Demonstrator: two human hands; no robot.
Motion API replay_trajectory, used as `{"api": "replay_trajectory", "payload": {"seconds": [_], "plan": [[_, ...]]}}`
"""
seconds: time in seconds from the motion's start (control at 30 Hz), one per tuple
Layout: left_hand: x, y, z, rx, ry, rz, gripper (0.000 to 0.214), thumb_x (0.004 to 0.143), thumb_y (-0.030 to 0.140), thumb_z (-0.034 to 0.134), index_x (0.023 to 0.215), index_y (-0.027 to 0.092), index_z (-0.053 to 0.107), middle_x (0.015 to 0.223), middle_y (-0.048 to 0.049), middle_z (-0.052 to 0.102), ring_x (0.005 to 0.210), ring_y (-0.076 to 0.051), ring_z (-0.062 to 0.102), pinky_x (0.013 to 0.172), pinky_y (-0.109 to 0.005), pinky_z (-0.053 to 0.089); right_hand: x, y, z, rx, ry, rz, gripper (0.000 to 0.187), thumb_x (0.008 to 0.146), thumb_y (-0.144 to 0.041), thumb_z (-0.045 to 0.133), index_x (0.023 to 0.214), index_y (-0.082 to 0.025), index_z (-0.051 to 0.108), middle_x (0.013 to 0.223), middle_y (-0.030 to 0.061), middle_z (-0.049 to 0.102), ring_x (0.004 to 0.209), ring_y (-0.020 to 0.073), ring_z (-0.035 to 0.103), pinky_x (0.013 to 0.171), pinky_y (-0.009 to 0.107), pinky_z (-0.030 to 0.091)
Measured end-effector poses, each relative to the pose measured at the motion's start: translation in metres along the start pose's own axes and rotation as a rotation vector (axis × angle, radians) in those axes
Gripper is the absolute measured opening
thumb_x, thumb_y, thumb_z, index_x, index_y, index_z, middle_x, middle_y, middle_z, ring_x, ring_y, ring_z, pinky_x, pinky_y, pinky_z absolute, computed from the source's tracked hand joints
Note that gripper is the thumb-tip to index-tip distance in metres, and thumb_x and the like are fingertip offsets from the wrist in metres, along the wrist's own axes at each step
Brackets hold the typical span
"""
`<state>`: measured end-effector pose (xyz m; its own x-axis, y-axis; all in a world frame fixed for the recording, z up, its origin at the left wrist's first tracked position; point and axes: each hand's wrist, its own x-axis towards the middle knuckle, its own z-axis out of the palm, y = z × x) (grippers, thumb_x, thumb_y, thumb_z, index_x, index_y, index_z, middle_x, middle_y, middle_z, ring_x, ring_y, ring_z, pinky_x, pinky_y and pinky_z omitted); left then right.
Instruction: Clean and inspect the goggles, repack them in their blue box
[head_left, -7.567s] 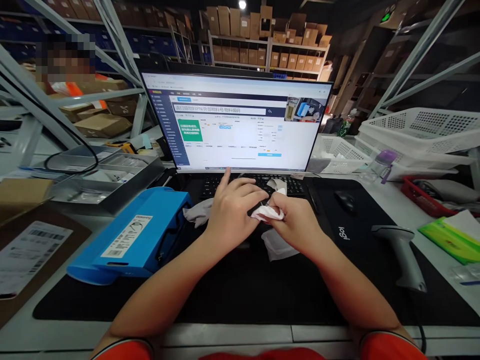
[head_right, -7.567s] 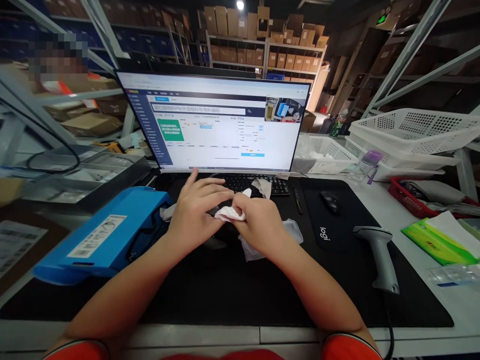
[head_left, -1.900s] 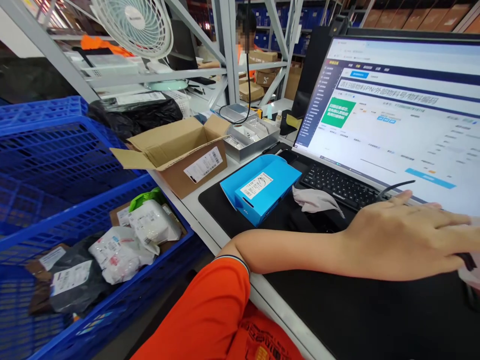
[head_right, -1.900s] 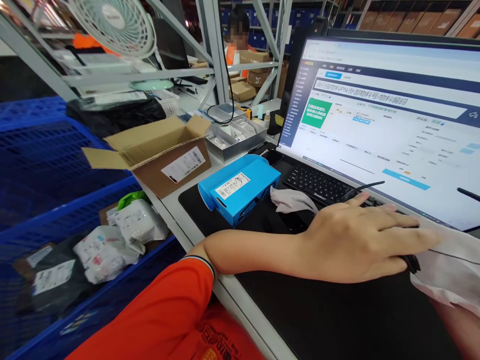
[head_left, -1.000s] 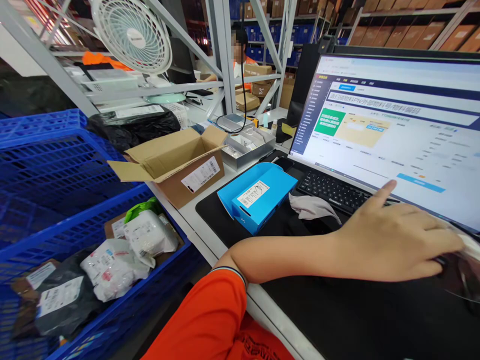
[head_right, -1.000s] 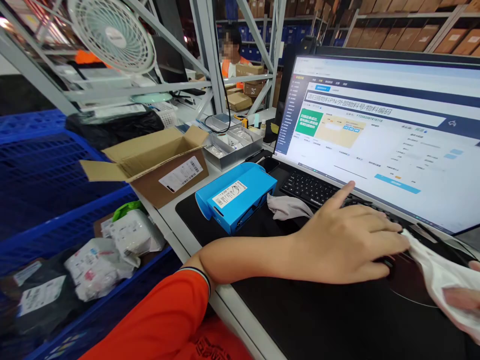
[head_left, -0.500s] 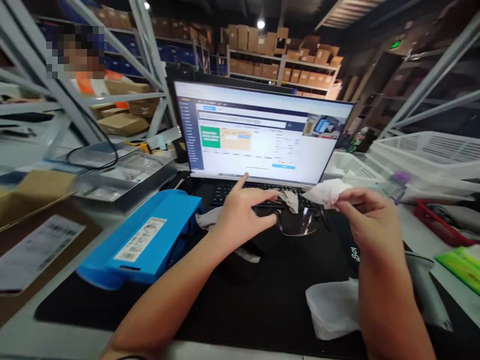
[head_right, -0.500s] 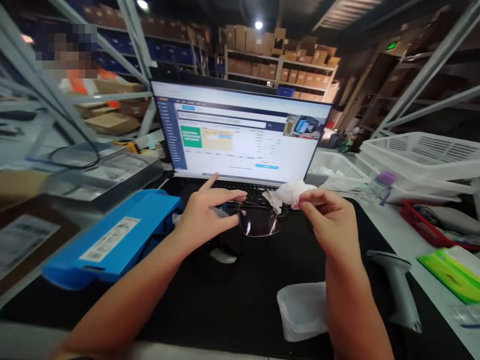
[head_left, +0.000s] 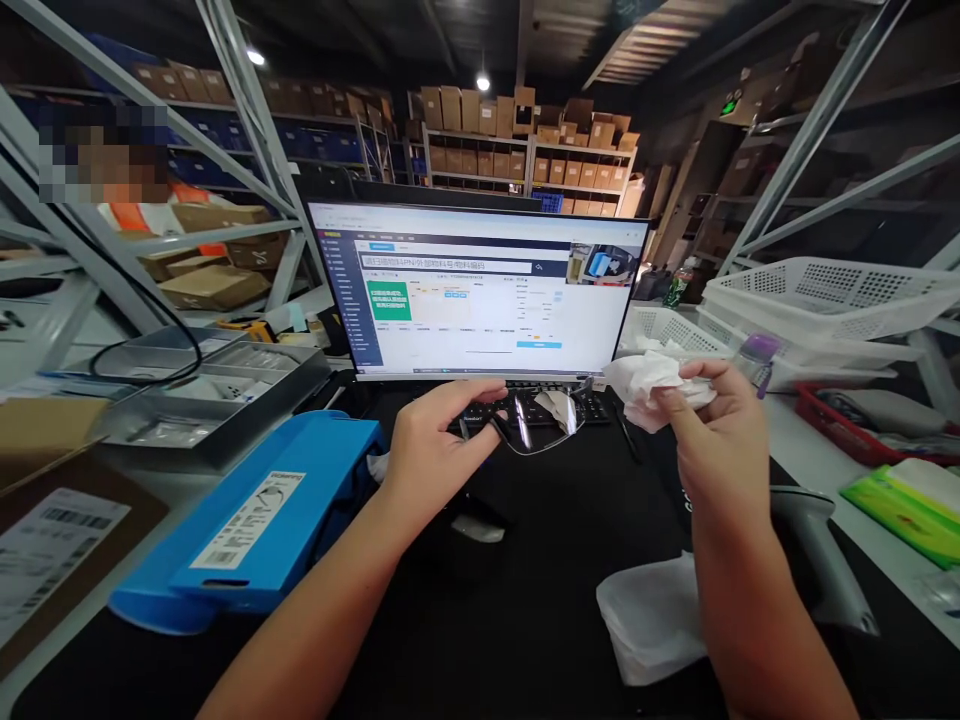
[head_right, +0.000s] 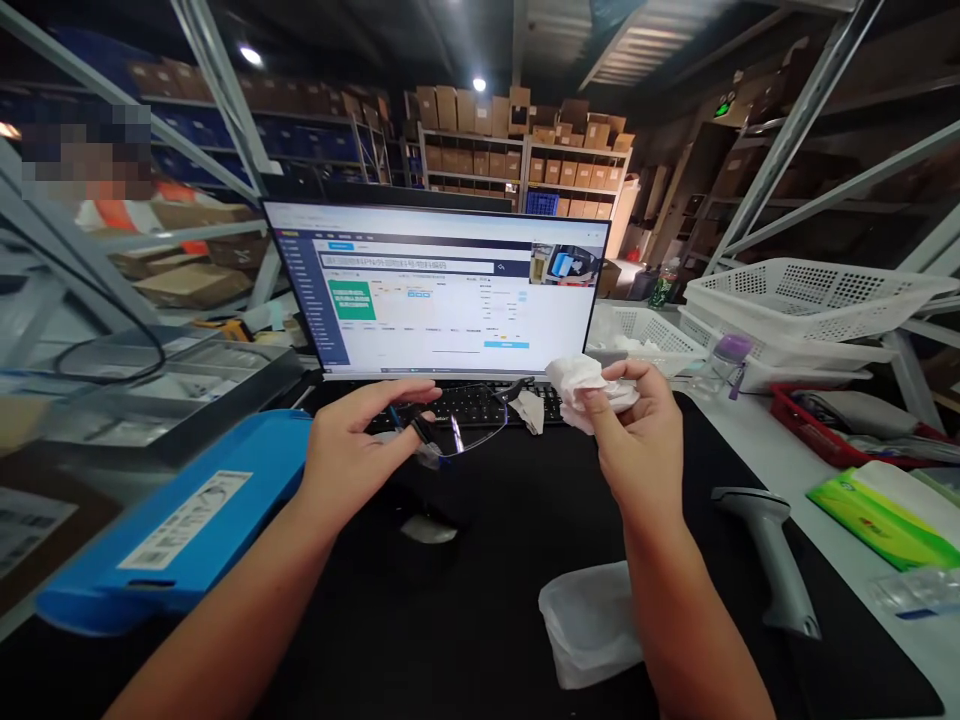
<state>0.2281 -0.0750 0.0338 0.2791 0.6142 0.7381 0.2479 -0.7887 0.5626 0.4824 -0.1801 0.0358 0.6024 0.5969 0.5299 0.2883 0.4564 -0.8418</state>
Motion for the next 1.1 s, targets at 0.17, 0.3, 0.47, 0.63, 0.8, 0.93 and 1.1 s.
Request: {"api": "replay_trajectory", "payload": {"seconds": [0.17, 0.3, 0.47, 0.63, 0.8, 0.93, 1.1], "plan": [[-0.002, 0.002, -0.002, 0.021, 0.005, 0.041, 0.027, 0.087, 0.021, 0.072, 0.112, 0.024, 0.083, 0.107, -0.0016, 0.086, 0.101, -0.022, 0.081, 0.097, -0.033, 0.066, -0.001, 0.007, 0.014, 0.124, -0.083, 0.146, 0.037, 0.081, -0.043, 0.088, 0.1, -0.027, 0.06, 0.081, -0.0026, 0.071, 0.067, 0.0156, 0.068, 0.063, 0.028, 0.058], [-0.004, 0.005, 0.0, -0.016, 0.018, 0.032, 0.029, 0.084, 0.016, 0.071, 0.109, 0.022, 0.083, 0.102, -0.0016, 0.086, 0.095, -0.021, 0.082, 0.093, -0.033, 0.067, -0.007, 0.024, 0.04, 0.304, -0.092, 0.292, 0.048, 0.071, -0.044, 0.095, 0.098, -0.026, 0.06, 0.079, -0.0053, 0.071, 0.065, 0.0123, 0.065, 0.064, 0.025, 0.055], [-0.004, 0.008, 0.004, -0.066, 0.04, 0.014, 0.028, 0.081, 0.015, 0.07, 0.106, 0.02, 0.084, 0.097, -0.0027, 0.086, 0.089, -0.021, 0.083, 0.089, -0.032, 0.068, -0.015, 0.047, 0.064, 0.527, -0.156, 0.516, 0.054, 0.057, -0.039, 0.104, 0.089, -0.023, 0.064, 0.077, -0.004, 0.073, 0.062, 0.0116, 0.064, 0.059, 0.024, 0.054], [-0.005, 0.003, 0.011, -0.09, 0.042, -0.019, 0.029, 0.08, 0.015, 0.07, 0.106, 0.02, 0.084, 0.098, -0.0034, 0.086, 0.091, -0.022, 0.083, 0.089, -0.033, 0.069, -0.022, 0.042, 0.066, 0.605, -0.136, 0.549, 0.04, 0.062, -0.033, 0.102, 0.089, -0.025, 0.073, 0.085, -0.0022, 0.078, 0.068, 0.0134, 0.07, 0.068, 0.027, 0.061], [-0.01, 0.002, 0.02, -0.202, -0.022, -0.064, 0.043, 0.071, 0.006, 0.065, 0.107, 0.02, 0.084, 0.102, -0.002, 0.086, 0.089, -0.021, 0.083, 0.086, -0.031, 0.068, -0.03, 0.023, 0.059, 0.638, -0.483, 0.599, 0.033, 0.066, -0.043, 0.097, 0.091, -0.026, 0.083, 0.086, 0.0045, 0.081, 0.08, 0.0243, 0.075, 0.082, 0.042, 0.064], [-0.015, 0.011, 0.022, -0.217, 0.006, -0.043, 0.039, 0.072, 0.008, 0.065, 0.103, 0.021, 0.085, 0.098, -0.0013, 0.086, 0.084, -0.019, 0.081, 0.084, -0.028, 0.068, -0.032, 0.022, 0.056, 0.534, -0.602, 0.515, 0.036, 0.059, -0.042, 0.103, 0.088, -0.028, 0.087, 0.083, 0.0035, 0.08, 0.077, 0.0213, 0.071, 0.079, 0.038, 0.059], [-0.018, 0.017, 0.024, -0.259, 0.033, -0.047, 0.035, 0.072, 0.01, 0.067, 0.101, 0.019, 0.085, 0.096, -0.0018, 0.086, 0.08, -0.018, 0.081, 0.08, -0.026, 0.068, -0.04, 0.034, 0.063, 0.526, -0.496, 0.348, 0.036, 0.057, -0.045, 0.104, 0.084, -0.03, 0.085, 0.084, 0.0016, 0.076, 0.073, 0.0169, 0.067, 0.068, 0.03, 0.053]]}}
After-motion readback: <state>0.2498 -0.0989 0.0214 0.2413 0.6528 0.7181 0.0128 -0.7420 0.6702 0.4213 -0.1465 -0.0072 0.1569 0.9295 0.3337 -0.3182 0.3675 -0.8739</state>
